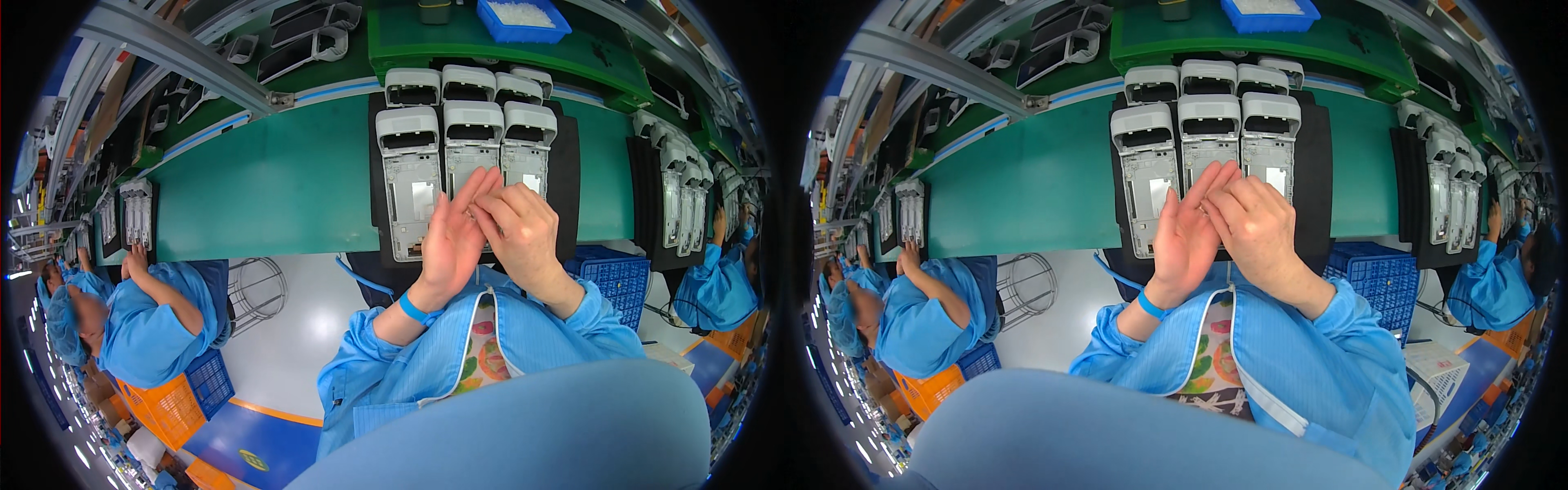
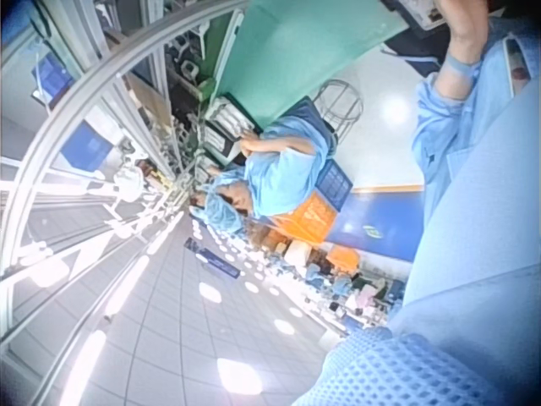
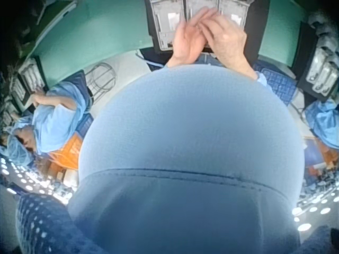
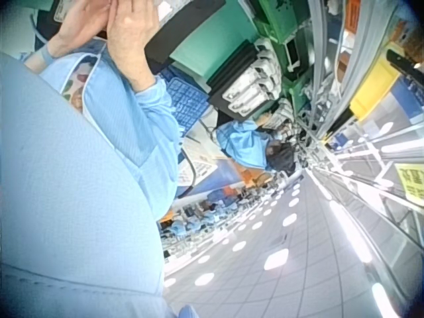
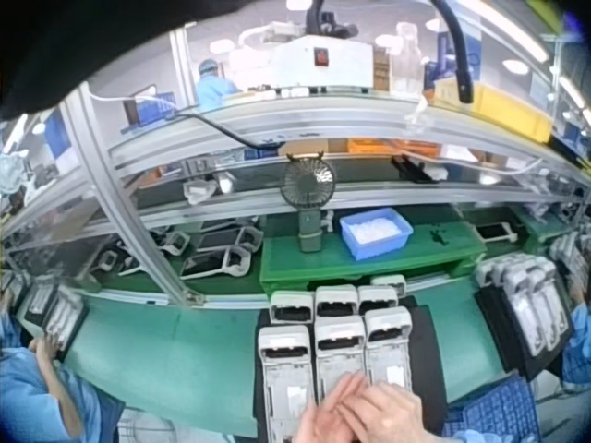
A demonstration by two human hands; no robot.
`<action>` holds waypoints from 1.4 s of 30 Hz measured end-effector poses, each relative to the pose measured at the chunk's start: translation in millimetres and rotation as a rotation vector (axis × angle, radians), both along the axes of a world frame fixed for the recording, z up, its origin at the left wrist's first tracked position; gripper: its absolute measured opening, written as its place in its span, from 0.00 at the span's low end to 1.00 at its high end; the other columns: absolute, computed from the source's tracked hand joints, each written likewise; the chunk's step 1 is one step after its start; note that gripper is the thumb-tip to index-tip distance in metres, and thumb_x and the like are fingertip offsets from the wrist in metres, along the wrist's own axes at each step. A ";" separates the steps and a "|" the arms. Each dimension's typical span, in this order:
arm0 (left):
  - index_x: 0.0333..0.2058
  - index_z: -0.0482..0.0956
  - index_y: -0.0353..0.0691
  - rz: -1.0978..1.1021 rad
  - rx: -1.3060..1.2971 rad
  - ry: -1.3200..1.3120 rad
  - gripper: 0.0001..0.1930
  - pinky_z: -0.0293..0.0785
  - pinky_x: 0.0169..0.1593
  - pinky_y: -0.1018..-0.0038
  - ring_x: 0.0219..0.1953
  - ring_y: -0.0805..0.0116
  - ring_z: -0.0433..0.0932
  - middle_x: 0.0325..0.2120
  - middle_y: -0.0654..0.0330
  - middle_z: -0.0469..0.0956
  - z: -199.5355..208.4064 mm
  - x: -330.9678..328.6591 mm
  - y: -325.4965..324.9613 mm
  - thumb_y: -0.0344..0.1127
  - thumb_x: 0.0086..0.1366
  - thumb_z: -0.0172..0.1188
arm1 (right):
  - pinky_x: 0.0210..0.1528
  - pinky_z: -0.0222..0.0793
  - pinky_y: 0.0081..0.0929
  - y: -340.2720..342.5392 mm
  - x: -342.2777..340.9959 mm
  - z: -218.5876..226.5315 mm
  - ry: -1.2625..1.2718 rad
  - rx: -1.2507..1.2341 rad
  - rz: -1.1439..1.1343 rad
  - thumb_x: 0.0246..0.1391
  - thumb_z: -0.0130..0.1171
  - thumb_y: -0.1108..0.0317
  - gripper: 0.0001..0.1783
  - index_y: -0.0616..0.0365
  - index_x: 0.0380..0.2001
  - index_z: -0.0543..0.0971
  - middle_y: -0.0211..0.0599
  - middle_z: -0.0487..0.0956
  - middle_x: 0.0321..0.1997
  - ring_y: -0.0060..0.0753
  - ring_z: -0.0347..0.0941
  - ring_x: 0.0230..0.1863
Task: Assembling electronic components by manually placing small parts into housings on a factory production line.
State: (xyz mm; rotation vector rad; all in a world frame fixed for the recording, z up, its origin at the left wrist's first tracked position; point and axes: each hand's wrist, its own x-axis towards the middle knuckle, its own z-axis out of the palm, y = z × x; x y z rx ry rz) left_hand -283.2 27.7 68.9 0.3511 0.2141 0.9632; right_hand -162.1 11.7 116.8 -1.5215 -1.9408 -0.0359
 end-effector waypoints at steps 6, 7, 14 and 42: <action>0.71 0.48 0.33 0.036 0.041 0.035 0.34 0.43 0.75 0.61 0.74 0.54 0.46 0.72 0.46 0.49 -3.4 -0.8 -3.5 0.54 0.78 0.26 | 0.29 0.74 0.30 0.9 -4.8 -1.8 0.090 -0.081 -0.014 0.42 0.70 0.76 0.09 0.58 0.30 0.82 0.33 0.78 0.29 0.36 0.76 0.29; 0.71 0.48 0.34 0.036 0.043 0.034 0.34 0.43 0.75 0.61 0.74 0.54 0.47 0.72 0.46 0.49 -2.8 -1.5 -3.1 0.54 0.78 0.26 | 0.29 0.74 0.31 1.4 -4.8 -2.8 0.127 -0.105 -0.008 0.43 0.69 0.76 0.08 0.58 0.30 0.82 0.33 0.78 0.30 0.37 0.77 0.30; 0.72 0.46 0.35 0.034 0.013 0.035 0.34 0.45 0.74 0.62 0.73 0.55 0.50 0.72 0.47 0.49 -2.5 -9.6 -4.6 0.54 0.78 0.28 | 0.30 0.76 0.31 8.3 -2.6 -2.8 0.319 -0.276 0.112 0.46 0.66 0.77 0.07 0.61 0.31 0.79 0.37 0.77 0.32 0.39 0.77 0.33; 0.67 0.52 0.23 0.116 -0.123 -0.117 0.31 0.44 0.76 0.59 0.74 0.48 0.48 0.70 0.37 0.51 -3.7 -87.4 8.6 0.44 0.76 0.34 | 0.29 0.72 0.28 76.3 0.1 -23.7 -0.481 0.130 0.179 0.35 0.64 0.76 0.12 0.61 0.30 0.78 0.34 0.73 0.29 0.34 0.73 0.31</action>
